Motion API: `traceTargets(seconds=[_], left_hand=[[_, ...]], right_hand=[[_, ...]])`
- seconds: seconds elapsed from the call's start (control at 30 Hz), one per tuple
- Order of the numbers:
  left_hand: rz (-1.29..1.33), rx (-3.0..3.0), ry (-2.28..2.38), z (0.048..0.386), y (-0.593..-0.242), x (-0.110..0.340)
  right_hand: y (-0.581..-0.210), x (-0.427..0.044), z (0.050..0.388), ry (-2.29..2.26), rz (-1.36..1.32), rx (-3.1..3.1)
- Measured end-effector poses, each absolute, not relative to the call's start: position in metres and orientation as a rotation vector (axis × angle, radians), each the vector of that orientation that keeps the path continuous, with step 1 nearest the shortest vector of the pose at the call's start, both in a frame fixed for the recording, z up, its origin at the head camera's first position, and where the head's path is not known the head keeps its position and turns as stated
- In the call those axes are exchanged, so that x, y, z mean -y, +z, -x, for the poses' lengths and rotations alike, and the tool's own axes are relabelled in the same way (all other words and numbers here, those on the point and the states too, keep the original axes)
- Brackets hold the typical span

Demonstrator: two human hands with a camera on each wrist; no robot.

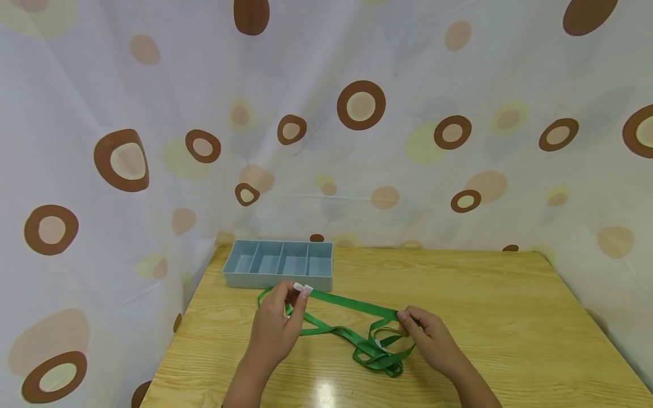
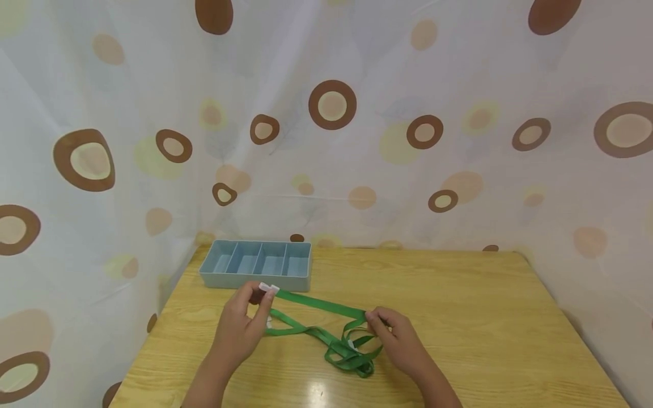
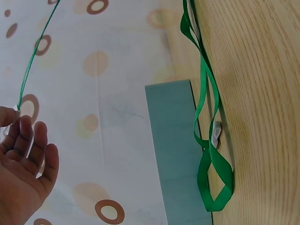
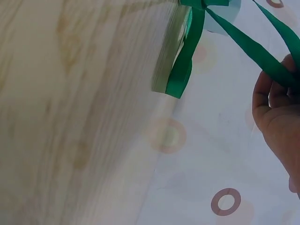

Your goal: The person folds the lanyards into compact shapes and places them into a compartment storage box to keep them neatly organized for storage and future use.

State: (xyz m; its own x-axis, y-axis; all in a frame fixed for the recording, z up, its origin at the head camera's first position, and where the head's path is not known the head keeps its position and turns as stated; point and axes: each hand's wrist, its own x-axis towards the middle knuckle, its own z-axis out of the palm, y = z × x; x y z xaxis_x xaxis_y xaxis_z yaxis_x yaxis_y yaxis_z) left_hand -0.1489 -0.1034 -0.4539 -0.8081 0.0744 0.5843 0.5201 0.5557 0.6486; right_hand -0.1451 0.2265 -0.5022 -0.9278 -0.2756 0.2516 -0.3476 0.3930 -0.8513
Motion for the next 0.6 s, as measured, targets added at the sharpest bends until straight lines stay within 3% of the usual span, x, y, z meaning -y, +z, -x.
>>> traceTargets(seconds=[0.6], left_hand=[[0.405,2.247,-1.117,0.149,-0.456,0.107]], right_hand=[[-0.498,-0.237,0.144,1.502,-0.515,2.472]])
